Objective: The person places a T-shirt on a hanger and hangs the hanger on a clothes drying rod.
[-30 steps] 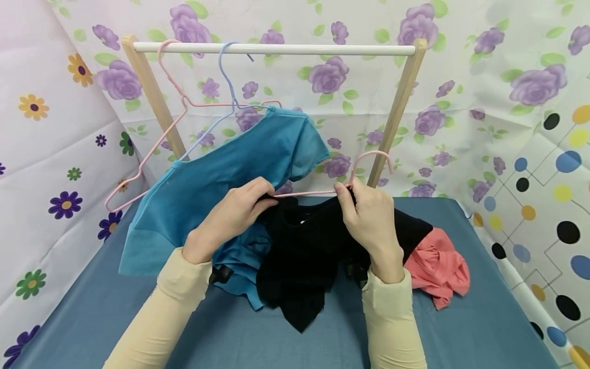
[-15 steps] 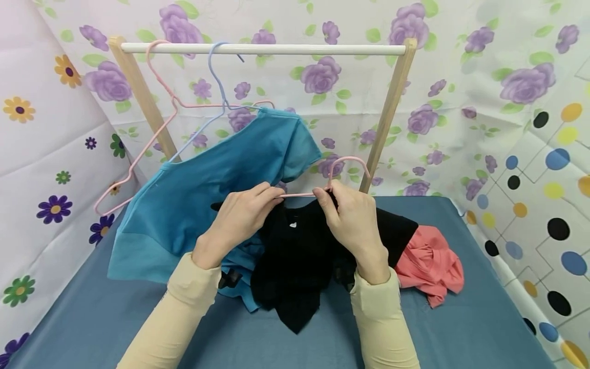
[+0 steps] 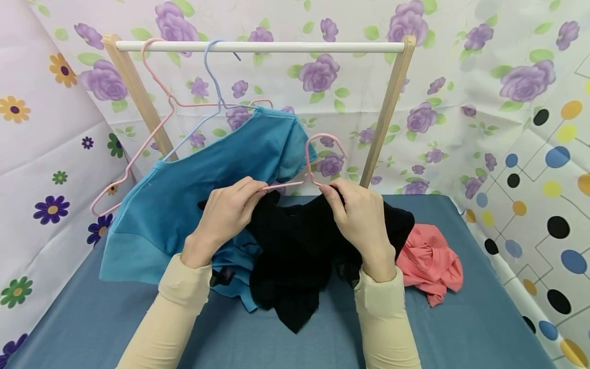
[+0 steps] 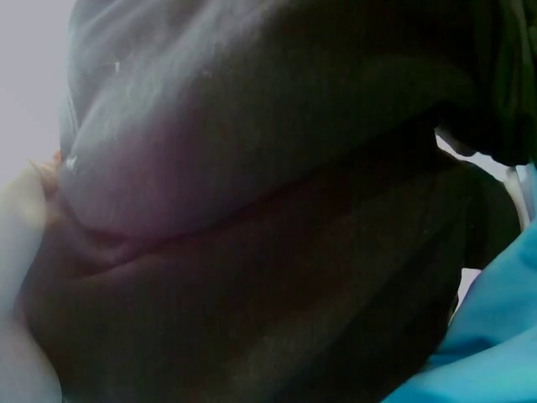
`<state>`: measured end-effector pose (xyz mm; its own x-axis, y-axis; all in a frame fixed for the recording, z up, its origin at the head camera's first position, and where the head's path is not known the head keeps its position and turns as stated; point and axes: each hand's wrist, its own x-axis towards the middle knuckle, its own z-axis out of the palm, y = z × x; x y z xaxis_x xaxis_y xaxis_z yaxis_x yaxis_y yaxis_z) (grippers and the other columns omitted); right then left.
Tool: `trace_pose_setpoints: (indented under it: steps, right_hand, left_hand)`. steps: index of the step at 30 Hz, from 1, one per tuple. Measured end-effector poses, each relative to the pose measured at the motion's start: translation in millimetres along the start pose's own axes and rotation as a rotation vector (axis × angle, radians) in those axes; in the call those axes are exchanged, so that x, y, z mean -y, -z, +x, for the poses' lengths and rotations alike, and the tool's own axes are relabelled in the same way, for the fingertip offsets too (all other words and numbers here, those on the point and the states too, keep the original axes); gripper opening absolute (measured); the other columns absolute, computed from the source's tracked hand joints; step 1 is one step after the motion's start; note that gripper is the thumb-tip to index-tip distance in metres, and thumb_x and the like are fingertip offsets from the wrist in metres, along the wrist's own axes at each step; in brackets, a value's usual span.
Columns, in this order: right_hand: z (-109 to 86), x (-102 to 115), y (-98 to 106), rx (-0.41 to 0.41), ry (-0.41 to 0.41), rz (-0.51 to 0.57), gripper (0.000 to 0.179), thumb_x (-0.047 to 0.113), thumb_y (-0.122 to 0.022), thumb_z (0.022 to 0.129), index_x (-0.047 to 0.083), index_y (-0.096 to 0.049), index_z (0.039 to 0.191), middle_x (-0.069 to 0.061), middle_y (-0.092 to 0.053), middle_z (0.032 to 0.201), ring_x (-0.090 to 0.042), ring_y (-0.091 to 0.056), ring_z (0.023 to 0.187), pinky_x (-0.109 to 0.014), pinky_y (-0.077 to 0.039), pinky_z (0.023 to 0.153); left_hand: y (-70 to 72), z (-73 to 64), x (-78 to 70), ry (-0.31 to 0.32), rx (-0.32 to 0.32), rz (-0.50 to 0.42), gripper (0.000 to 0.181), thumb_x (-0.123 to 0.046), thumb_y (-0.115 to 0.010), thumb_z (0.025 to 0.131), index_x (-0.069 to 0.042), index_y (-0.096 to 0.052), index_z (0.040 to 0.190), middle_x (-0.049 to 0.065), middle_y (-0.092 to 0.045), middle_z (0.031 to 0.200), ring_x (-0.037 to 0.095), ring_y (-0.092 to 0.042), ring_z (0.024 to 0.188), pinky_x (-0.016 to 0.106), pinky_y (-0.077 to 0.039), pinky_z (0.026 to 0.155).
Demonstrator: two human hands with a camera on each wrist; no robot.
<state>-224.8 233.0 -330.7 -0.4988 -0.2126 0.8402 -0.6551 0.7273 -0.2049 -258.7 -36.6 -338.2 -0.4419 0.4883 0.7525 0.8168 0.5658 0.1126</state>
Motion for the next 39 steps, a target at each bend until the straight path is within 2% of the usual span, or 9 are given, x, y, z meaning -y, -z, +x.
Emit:
trace_pose_setpoints:
  steps: [7,14,18,24,28,33,36,39]
  right_hand:
    - [-0.7,-4.6,2.5,-0.008,-0.008,-0.024,0.049,0.046,-0.040,0.103,0.009,-0.062,0.081,0.003,-0.040,0.058,-0.012,-0.037,0.047,-0.032,-0.029,0.048]
    - [0.0,-6.7,0.5,-0.002,0.017,-0.042,0.048,0.046,-0.040,0.103,0.011,-0.059,0.077,0.004,-0.036,0.057,-0.012,-0.035,0.046,-0.032,-0.027,0.047]
    - [-1.4,-10.0,0.0,0.012,0.022,-0.069,0.050,0.048,-0.040,0.103,0.011,-0.057,0.074,0.005,-0.033,0.056,-0.012,-0.033,0.045,-0.032,-0.026,0.046]
    - [-5.3,-22.9,2.1,0.059,0.022,-0.051,0.054,0.051,-0.039,0.102,0.008,-0.060,0.077,0.006,-0.032,0.053,-0.011,-0.033,0.044,-0.032,-0.027,0.046]
    - [-5.9,-29.4,3.7,0.044,0.025,-0.062,0.056,0.053,-0.039,0.101,0.008,-0.063,0.077,0.007,-0.032,0.051,-0.011,-0.032,0.042,-0.032,-0.026,0.045]
    - [-6.5,-34.3,4.9,0.036,0.047,-0.077,0.054,0.054,-0.041,0.099,0.010,-0.064,0.077,0.006,-0.035,0.050,-0.011,-0.033,0.042,-0.032,-0.026,0.044]
    - [-7.1,-36.7,5.2,0.012,0.053,-0.084,0.053,0.054,-0.044,0.098,0.010,-0.065,0.076,0.007,-0.035,0.050,-0.011,-0.033,0.041,-0.033,-0.025,0.043]
    - [-7.1,-38.3,4.8,-0.027,0.057,-0.087,0.054,0.055,-0.045,0.097,0.011,-0.065,0.074,0.007,-0.034,0.049,-0.010,-0.032,0.040,-0.033,-0.024,0.042]
  left_hand:
    - [9.8,-4.6,7.2,0.028,-0.044,-0.010,0.013,-0.013,-0.062,0.098,-0.007,-0.070,0.105,0.002,-0.060,0.083,0.011,-0.045,0.050,0.025,-0.038,0.044]
    - [17.9,-10.7,12.8,0.034,-0.069,-0.006,0.012,-0.012,-0.064,0.096,-0.007,-0.070,0.105,0.001,-0.055,0.078,0.011,-0.041,0.048,0.025,-0.036,0.044]
    - [21.3,-14.4,14.0,0.038,-0.077,0.008,0.012,-0.015,-0.063,0.097,-0.009,-0.071,0.105,0.002,-0.055,0.082,0.011,-0.041,0.047,0.025,-0.035,0.043]
    - [25.4,-18.7,15.8,0.031,-0.090,0.057,0.014,-0.016,-0.065,0.096,-0.011,-0.071,0.107,0.007,-0.058,0.091,0.011,-0.039,0.044,0.024,-0.032,0.040]
    - [27.7,-21.4,17.9,0.033,-0.094,0.068,0.023,-0.017,-0.065,0.096,-0.013,-0.069,0.118,0.007,-0.058,0.091,0.011,-0.038,0.043,0.024,-0.031,0.040]
    - [29.1,-28.1,21.0,0.079,-0.133,0.091,0.044,-0.018,-0.069,0.093,-0.015,-0.057,0.136,0.007,-0.057,0.087,0.012,-0.038,0.044,0.027,-0.031,0.040]
    - [29.8,-31.4,22.0,0.114,-0.165,0.096,0.053,-0.017,-0.071,0.091,-0.015,-0.050,0.140,0.008,-0.056,0.086,0.014,-0.040,0.046,0.028,-0.032,0.041]
    - [30.6,-33.7,21.8,0.132,-0.188,0.104,0.054,-0.016,-0.073,0.090,-0.014,-0.049,0.138,0.009,-0.056,0.087,0.016,-0.039,0.047,0.029,-0.032,0.041]
